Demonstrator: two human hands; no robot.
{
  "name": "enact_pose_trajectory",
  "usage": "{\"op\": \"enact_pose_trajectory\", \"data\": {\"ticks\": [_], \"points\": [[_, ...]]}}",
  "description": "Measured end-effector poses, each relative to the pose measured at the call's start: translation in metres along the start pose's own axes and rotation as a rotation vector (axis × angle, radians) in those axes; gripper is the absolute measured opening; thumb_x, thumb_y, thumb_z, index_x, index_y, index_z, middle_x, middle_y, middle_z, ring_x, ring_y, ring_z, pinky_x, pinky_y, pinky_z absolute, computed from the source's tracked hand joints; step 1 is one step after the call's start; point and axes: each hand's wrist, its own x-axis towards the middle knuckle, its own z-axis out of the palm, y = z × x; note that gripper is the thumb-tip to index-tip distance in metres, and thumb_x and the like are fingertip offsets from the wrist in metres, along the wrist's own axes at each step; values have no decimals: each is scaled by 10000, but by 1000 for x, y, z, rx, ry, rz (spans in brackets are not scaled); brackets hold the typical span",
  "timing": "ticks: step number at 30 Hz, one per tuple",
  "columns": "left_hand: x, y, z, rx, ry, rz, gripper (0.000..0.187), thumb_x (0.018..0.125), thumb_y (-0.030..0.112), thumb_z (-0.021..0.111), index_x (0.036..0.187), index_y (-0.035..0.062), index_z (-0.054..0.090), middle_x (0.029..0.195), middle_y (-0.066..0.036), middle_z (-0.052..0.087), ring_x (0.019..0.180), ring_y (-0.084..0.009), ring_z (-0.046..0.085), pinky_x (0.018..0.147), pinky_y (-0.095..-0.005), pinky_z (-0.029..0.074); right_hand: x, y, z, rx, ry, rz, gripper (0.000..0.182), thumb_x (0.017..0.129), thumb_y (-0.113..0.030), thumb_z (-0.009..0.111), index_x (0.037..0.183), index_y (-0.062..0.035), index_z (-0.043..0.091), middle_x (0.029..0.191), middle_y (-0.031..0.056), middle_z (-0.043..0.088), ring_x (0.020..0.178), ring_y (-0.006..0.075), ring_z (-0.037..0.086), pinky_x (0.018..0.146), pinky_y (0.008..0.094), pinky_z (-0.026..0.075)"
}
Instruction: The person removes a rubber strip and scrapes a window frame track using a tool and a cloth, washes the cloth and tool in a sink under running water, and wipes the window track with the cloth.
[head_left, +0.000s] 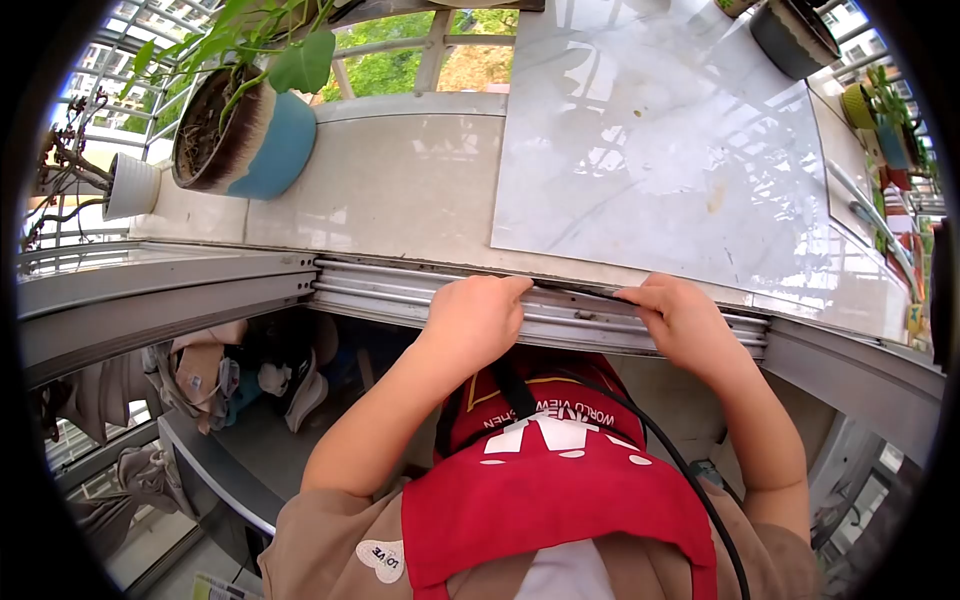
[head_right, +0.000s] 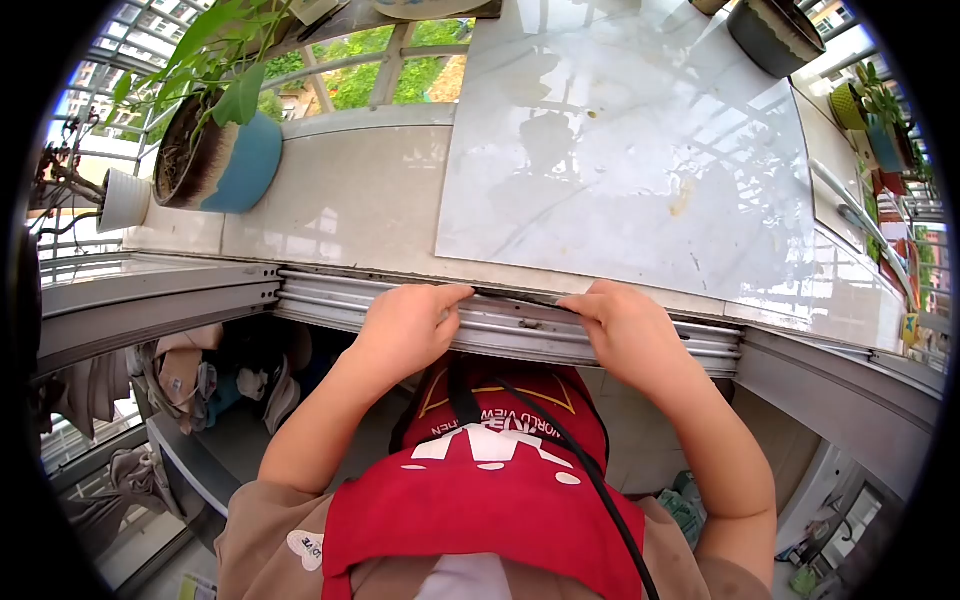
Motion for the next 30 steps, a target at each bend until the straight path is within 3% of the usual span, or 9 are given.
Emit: {"op": "enact_pose_trajectory", "data": {"ticks": [2, 5, 12, 15, 17, 20, 22, 25, 30], "points": [[-2, -1, 0, -25, -6, 1, 307, 842, 134, 546, 1115, 72, 670, 842, -195, 676, 782, -388, 645, 707, -472, 520, -4, -3, 2, -44, 10, 38, 230, 884, -65, 540, 1058, -42, 688, 902, 143, 628, 883, 358, 601, 792, 420, 485], [-9, 1, 1, -48, 7, 13, 351, 846, 138, 547, 1178, 76, 644, 810, -198, 670, 760, -395, 639, 708, -476, 515, -7, -2, 8, 22, 11, 39, 252, 857, -3, 551, 1083, -4, 662, 898, 162, 607, 840, 358, 583, 778, 389, 473], [-11, 3, 3, -64, -32, -69, 422, 848, 166, 560, 1252, 48, 590, 756, -211, 648, 746, -395, 632, 695, -482, 497, -2, 7, 11, 186, -51, 57, 269, 866, -10, 561, 1121, 23, 637, 907, 176, 617, 847, 328, 590, 785, 359, 470], [-10, 3, 0, -106, -49, -81, 419, 852, 174, 562, 1250, 46, 592, 761, -213, 648, 759, -388, 634, 692, -476, 493, 1, 5, 6, 229, -105, 137, 279, 862, -36, 555, 1120, 9, 651, 965, 191, 646, 919, 371, 609, 837, 391, 482], [-12, 4, 0, -102, -72, -95, 418, 855, 177, 562, 1252, 48, 592, 766, -214, 648, 765, -386, 635, 693, -471, 493, 2, 7, 8, 214, -108, 55, 285, 859, -38, 562, 1126, 0, 654, 959, 187, 645, 908, 371, 611, 832, 389, 484], [-16, 4, 7, -46, -13, -98, 376, 861, 167, 561, 1211, 46, 623, 809, -203, 666, 796, -377, 645, 711, -456, 507, 1, 3, 13, 232, -61, 40, 275, 854, -35, 564, 1109, -12, 666, 949, 186, 642, 901, 373, 610, 818, 389, 487], [-18, -6, 13, -60, 250, -29, 292, 860, 152, 583, 1123, 60, 670, 853, -169, 689, 799, -362, 659, 712, -430, 525, -3, 2, 9, 207, -38, 55, 271, 854, -29, 561, 1102, -18, 670, 930, 182, 636, 885, 372, 607, 801, 394, 488], [-18, -11, 5, -12, 238, -36, 230, 849, 138, 615, 1057, 78, 694, 927, -132, 703, 825, -338, 671, 708, -402, 537, -4, -4, 3, 117, -11, 71, 260, 859, -27, 552, 1088, -25, 676, 893, 174, 621, 852, 371, 601, 770, 407, 487], [-6, -20, 6, 163, 343, 170, 66, 821, 126, 656, 878, 91, 660, 735, -72, 635, 703, -284, 635, 598, -393, 504, -8, -23, -4, 43, 38, 56, 247, 875, -40, 533, 1074, -30, 679, 852, 164, 599, 816, 370, 592, 736, 424, 480]]}}
